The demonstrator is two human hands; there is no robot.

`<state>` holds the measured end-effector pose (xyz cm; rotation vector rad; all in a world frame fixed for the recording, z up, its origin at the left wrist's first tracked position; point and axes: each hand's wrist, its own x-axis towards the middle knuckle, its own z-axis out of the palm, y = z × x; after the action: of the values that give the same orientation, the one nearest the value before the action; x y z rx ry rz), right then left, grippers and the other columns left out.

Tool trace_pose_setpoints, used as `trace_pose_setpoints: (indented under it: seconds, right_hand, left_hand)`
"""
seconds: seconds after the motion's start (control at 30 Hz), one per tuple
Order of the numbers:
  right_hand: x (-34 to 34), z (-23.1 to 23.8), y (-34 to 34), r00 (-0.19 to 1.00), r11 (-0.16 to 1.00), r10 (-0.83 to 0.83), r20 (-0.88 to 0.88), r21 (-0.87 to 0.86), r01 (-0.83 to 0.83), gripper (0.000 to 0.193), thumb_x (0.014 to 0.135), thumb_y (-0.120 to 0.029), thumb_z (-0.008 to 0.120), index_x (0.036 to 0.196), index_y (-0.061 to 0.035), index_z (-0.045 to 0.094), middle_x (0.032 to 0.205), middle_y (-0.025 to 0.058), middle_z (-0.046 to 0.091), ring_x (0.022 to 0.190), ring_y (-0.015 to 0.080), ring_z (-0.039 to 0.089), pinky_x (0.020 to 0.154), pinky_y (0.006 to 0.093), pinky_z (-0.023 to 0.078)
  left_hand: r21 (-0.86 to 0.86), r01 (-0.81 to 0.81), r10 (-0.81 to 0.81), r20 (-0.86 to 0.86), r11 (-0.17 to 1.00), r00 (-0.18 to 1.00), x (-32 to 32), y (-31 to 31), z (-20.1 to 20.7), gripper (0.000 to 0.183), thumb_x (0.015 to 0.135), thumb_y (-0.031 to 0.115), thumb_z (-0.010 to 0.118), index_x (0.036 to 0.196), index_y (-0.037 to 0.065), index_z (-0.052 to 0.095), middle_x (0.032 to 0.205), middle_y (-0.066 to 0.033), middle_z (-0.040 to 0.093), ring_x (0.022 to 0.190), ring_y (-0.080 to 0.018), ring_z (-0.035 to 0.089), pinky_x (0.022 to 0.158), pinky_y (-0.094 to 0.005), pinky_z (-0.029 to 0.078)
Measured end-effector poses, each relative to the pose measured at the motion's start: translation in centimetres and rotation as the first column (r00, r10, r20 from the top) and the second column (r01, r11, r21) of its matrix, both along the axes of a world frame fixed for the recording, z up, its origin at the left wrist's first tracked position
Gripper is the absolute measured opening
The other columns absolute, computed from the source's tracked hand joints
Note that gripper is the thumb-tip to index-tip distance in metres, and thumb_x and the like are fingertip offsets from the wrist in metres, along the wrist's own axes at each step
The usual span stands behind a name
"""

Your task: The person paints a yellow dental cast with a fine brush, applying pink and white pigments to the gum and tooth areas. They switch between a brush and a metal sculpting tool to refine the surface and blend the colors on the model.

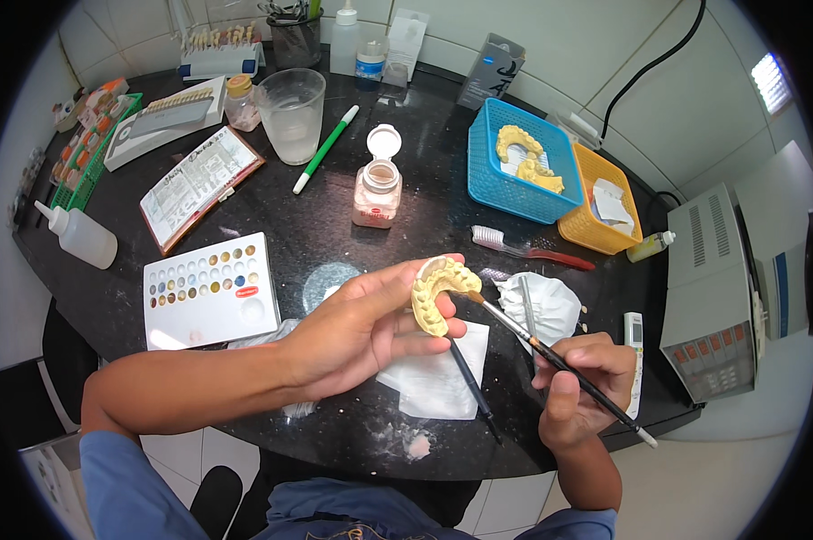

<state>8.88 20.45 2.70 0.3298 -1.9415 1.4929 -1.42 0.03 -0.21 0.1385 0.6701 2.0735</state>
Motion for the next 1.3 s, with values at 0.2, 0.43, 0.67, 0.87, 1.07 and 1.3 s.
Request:
trace_pose_setpoints:
  seconds: [0.2,0.43,0.67,0.87,1.07,1.3]
  right_hand:
    - [-0.07,0.29,0.72,0.994,0.944,0.002,-0.109,0.328,0.034,0.014,0.077,-0.001,0.064,0.090,0.0005,0.060,0.074,0.0151,0.066,0.061,0.0185,0.064,0.054,0.0252,0.051]
    - [-0.34,0.25,0.55,0.997,0.921,-0.020,-0.073,0.387,0.047,0.015,0.075,-0.001,0.064,0.090,0.0003,0.061,0.073,0.0134,0.066,0.061,0.0197,0.065,0.054,0.0259,0.051]
    - [-0.04,0.00,0.77,0.998,0.933,-0.036,-0.046,0.356,0.050,0.015,0.074,-0.001,0.064,0.089,0.0009,0.061,0.072,0.0132,0.066,0.062,0.0198,0.065,0.055,0.0261,0.052]
    - [-0.17,0.04,0.77,0.998,0.935,-0.041,-0.046,0.349,0.055,0.016,0.074,-0.001,0.064,0.090,0.0011,0.061,0.072,0.0132,0.066,0.062,0.0201,0.065,0.057,0.0260,0.052]
    - [-0.27,0.09,0.92,1.000,0.913,0.015,-0.003,0.408,-0.013,0.017,0.075,-0.002,0.064,0.091,0.0012,0.061,0.072,0.0123,0.066,0.062,0.0197,0.065,0.055,0.0262,0.052]
    - [-0.31,0.02,0.45,0.997,0.945,-0.063,-0.052,0.317,0.076,0.011,0.076,-0.001,0.065,0.087,0.0006,0.063,0.072,0.0117,0.066,0.062,0.0201,0.066,0.055,0.0266,0.053]
  left_hand:
    - [0.060,0.043,-0.043,0.006,0.997,0.999,-0.04,-0.06,-0.35,0.049,0.103,0.025,0.032,0.144,0.001,0.024,0.104,-0.0113,0.058,0.099,-0.0197,0.062,0.080,-0.0274,0.057]
    - [0.035,0.065,-0.065,-0.011,0.997,0.998,0.46,0.10,-0.28,0.050,0.102,0.023,0.034,0.145,-0.001,0.022,0.105,-0.0111,0.057,0.100,-0.0189,0.061,0.081,-0.0285,0.056]
    - [0.100,0.101,-0.103,0.006,0.990,0.995,0.30,-0.11,-0.12,0.057,0.099,0.025,0.042,0.145,-0.001,0.022,0.108,-0.0088,0.057,0.106,-0.0177,0.059,0.091,-0.0292,0.051]
    - [-0.066,0.075,-0.084,-0.144,0.995,0.986,0.71,0.03,0.08,0.064,0.093,0.018,0.055,0.146,0.001,0.022,0.110,-0.0061,0.056,0.108,-0.0158,0.058,0.093,-0.0280,0.049]
    - [-0.047,0.073,-0.078,-0.107,0.996,0.991,0.81,0.03,0.09,0.062,0.093,0.016,0.056,0.144,0.001,0.024,0.115,-0.0074,0.056,0.109,-0.0161,0.058,0.093,-0.0280,0.050]
    - [-0.081,0.031,-0.041,-0.128,0.996,0.991,0.79,0.13,0.15,0.052,0.095,0.017,0.054,0.139,0.000,0.031,0.122,-0.0118,0.054,0.112,-0.0186,0.057,0.092,-0.0281,0.051]
